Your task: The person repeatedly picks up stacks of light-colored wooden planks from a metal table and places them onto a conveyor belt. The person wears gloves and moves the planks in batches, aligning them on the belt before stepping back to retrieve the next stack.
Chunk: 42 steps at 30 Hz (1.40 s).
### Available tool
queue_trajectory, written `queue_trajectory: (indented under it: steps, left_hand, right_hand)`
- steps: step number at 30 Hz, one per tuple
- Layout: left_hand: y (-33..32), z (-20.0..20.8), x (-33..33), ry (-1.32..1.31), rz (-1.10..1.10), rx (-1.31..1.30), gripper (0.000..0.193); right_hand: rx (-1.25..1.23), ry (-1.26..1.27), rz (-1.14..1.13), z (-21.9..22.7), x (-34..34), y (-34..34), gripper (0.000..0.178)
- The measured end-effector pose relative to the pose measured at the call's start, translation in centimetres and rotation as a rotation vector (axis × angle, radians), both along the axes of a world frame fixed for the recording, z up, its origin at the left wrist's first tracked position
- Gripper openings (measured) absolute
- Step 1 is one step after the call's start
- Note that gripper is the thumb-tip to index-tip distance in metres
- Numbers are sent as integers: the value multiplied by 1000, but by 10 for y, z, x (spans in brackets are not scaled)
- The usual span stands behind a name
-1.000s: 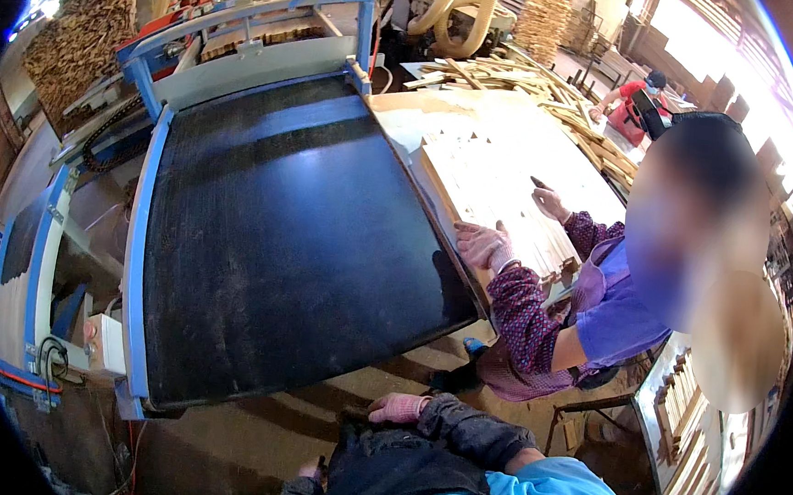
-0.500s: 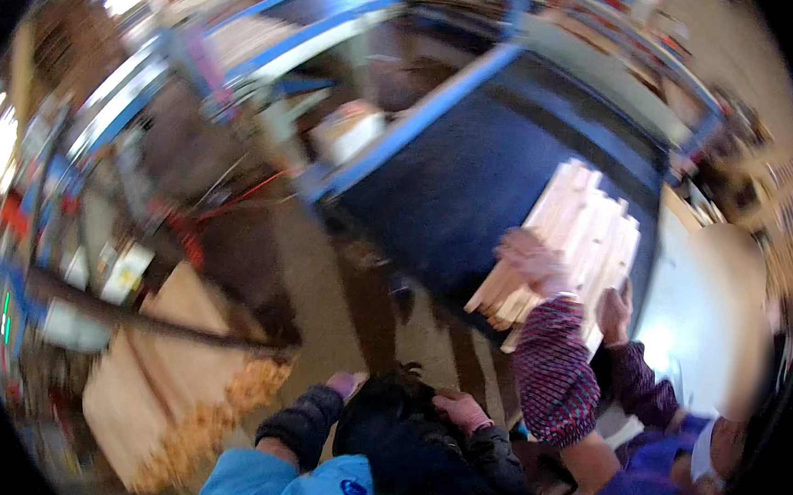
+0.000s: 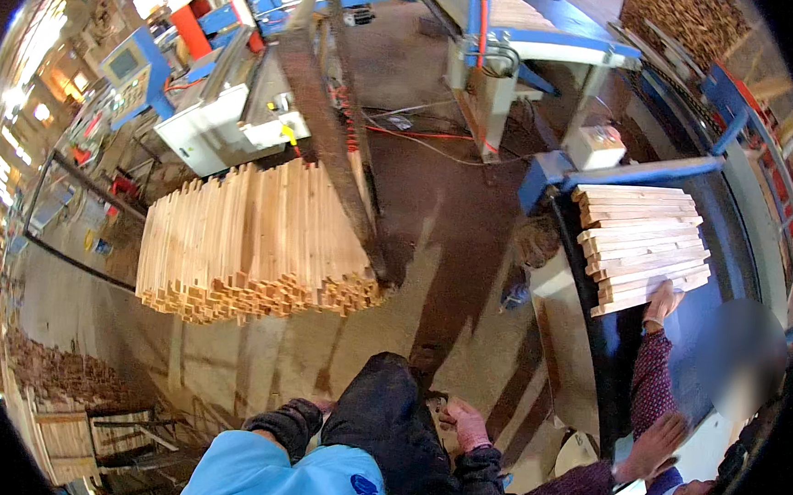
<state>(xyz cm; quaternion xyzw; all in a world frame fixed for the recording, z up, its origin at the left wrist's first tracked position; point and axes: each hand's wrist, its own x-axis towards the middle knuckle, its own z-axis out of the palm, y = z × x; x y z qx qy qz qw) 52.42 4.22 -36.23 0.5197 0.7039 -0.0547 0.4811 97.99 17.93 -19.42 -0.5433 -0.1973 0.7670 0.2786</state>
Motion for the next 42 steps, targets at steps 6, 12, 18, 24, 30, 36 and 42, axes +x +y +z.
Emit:
queue_trajectory:
  steps: [6, 12, 18, 24, 30, 36, 42]
  left_hand:
    - [-87, 30, -81, 116, 254, 227, 42]
    - [-96, 50, -242, 301, 417, -39, 45]
    - [-86, 62, -439, 490, 959, 139, 60]
    - [-69, 47, -608, 365, 1187, 454, 70]
    - [-65, 51, -656, 137, 1189, 561, 82]
    - [-36, 98, -655, 479, 1060, 240, 63]
    - [-25, 119, -610, 507, 942, 297, 61]
  right_hand:
    - [-53, -38, 35, 45, -89, -6, 48]
    - [-106, 15, 273, 63, -230, 43, 57]
    - [33, -230, 680, 46, -459, 87, 39]
    - [84, -159, 1120, 36, -668, 104, 38]
    - [384, -465, 996, -28, -818, 114, 71]
    - [474, -594, 943, -67, -876, 105, 62]
    - [631, -821, 1087, -28, -859, 129, 68]
